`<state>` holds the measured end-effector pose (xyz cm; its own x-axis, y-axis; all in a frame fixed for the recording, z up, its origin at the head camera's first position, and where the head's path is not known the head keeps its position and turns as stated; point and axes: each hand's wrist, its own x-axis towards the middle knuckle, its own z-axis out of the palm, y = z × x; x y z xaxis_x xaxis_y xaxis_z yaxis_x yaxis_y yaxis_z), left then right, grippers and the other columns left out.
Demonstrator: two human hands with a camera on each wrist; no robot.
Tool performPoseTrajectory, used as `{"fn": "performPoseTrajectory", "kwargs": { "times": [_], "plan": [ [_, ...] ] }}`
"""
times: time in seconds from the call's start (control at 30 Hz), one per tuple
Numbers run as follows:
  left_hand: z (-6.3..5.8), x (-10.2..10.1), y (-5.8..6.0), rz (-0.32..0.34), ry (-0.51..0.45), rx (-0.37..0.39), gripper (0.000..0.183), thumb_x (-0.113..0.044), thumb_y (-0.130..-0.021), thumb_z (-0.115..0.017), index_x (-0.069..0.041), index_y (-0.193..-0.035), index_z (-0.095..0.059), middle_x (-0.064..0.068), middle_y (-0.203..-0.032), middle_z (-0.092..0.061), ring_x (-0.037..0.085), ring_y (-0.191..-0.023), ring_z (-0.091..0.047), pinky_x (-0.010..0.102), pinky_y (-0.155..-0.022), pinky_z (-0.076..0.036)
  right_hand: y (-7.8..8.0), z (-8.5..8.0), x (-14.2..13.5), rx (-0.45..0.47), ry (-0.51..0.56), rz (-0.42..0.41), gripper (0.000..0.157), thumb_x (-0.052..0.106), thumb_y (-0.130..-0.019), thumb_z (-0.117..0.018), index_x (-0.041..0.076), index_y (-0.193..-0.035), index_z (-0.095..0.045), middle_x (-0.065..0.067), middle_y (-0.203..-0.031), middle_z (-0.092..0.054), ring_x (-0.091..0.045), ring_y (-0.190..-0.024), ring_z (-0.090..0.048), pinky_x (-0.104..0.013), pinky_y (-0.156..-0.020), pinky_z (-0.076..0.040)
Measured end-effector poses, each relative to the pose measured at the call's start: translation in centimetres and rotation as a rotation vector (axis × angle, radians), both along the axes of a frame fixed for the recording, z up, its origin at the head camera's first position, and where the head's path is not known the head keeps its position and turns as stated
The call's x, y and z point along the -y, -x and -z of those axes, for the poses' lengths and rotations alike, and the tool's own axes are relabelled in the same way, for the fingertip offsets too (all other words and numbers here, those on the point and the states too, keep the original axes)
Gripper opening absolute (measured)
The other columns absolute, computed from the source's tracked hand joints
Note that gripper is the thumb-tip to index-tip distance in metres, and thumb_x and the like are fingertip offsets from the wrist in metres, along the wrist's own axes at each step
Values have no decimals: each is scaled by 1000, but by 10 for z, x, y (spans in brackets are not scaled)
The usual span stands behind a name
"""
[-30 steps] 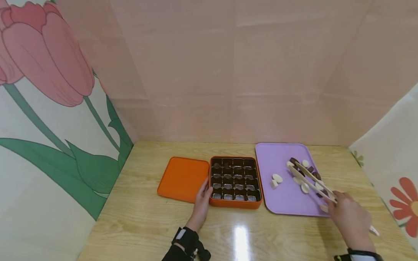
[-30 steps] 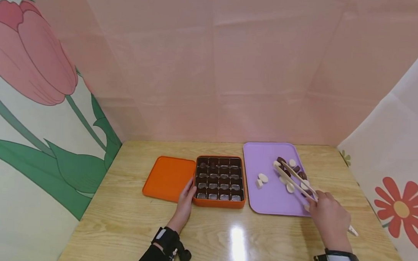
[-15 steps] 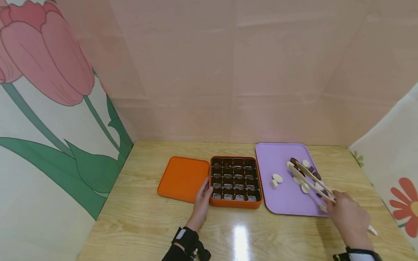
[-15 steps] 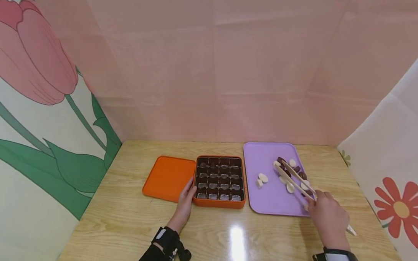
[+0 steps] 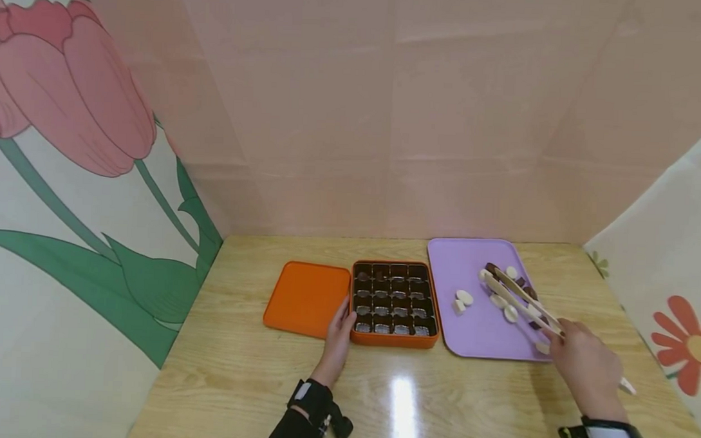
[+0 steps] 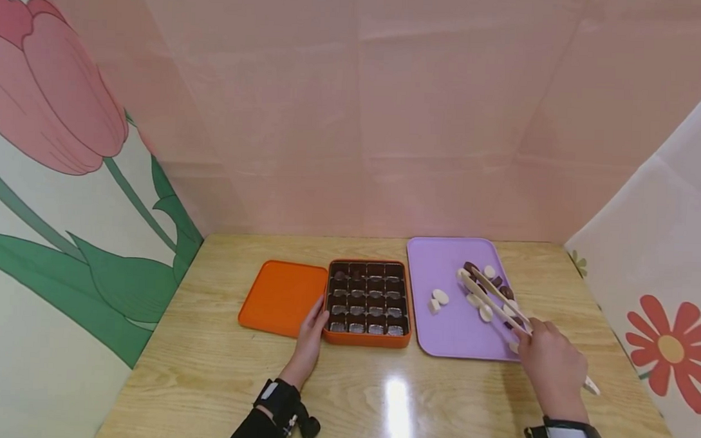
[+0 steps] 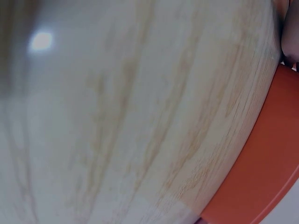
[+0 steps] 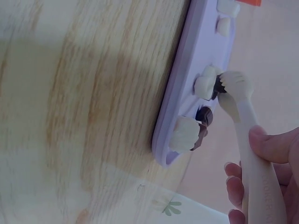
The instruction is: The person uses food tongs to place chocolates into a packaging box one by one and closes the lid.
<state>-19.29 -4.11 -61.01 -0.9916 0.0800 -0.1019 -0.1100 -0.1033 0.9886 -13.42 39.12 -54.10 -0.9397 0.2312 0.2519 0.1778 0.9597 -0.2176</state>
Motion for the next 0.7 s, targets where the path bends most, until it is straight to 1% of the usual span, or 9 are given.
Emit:
{"fn": "performPoseTrajectory", "kwargs": {
  "times": [0.07, 0.2, 0.37, 0.53, 0.6, 0.7],
  "plan": [
    [0, 0, 0, -1, -1, 3, 54, -32, -98, -44, -26, -149, -27, 4, -159, -22, 23, -143, -18, 52, -119, -19, 0, -1, 1, -1, 1, -1, 44, 27, -80, -67, -6, -109, -63, -27, -85, -64, -26, -48, -50, -34, -31, -30],
    [0, 0, 0, -5, 4, 5, 54, -32, -98, -44, -26, -149, -28, 3, -159, -22, 22, -143, -19, 51, -120, -19, 0, -3, 0, 13, 4, -4, 46, 27, -80, -67, -7, -110, -62, -28, -86, -65, -30, -51, -54, -36, -31, -32],
    [-1, 0, -1, -3, 1, -6, 55, -33, -98, -44, -26, -149, -27, 3, -159, -23, 22, -143, -19, 51, -119, -19, 0, 0, 0, 23, 16, -15, 43, 26, -80, -66, -5, -110, -62, -27, -85, -65, -32, -53, -55, -38, -32, -32],
    [-1, 1, -2, 6, -1, -10, 55, -35, -98, -45, -26, -149, -27, 4, -159, -22, 23, -143, -19, 52, -119, -19, 2, 2, 0, 57, 19, -14, 43, 26, -81, -64, -5, -112, -61, -29, -90, -63, -35, -57, -57, -39, -33, -33],
    [-1, 1, -2, 5, 1, -2, 56, -36, -97, -45, -27, -149, -27, 4, -159, -22, 23, -143, -19, 52, -119, -19, 3, 3, 0, 51, 17, -19, 43, 26, -81, -65, -5, -111, -61, -30, -90, -63, -36, -58, -58, -40, -33, -34],
    [-2, 1, -2, 12, 3, -7, 56, -36, -98, -44, -26, -150, -26, 5, -160, -21, 24, -144, -18, 53, -119, -19, 6, 3, 1, 30, 9, -29, 40, 25, -80, -65, -5, -108, -62, -27, -83, -63, -32, -53, -55, -39, -32, -33]
  ]
}}
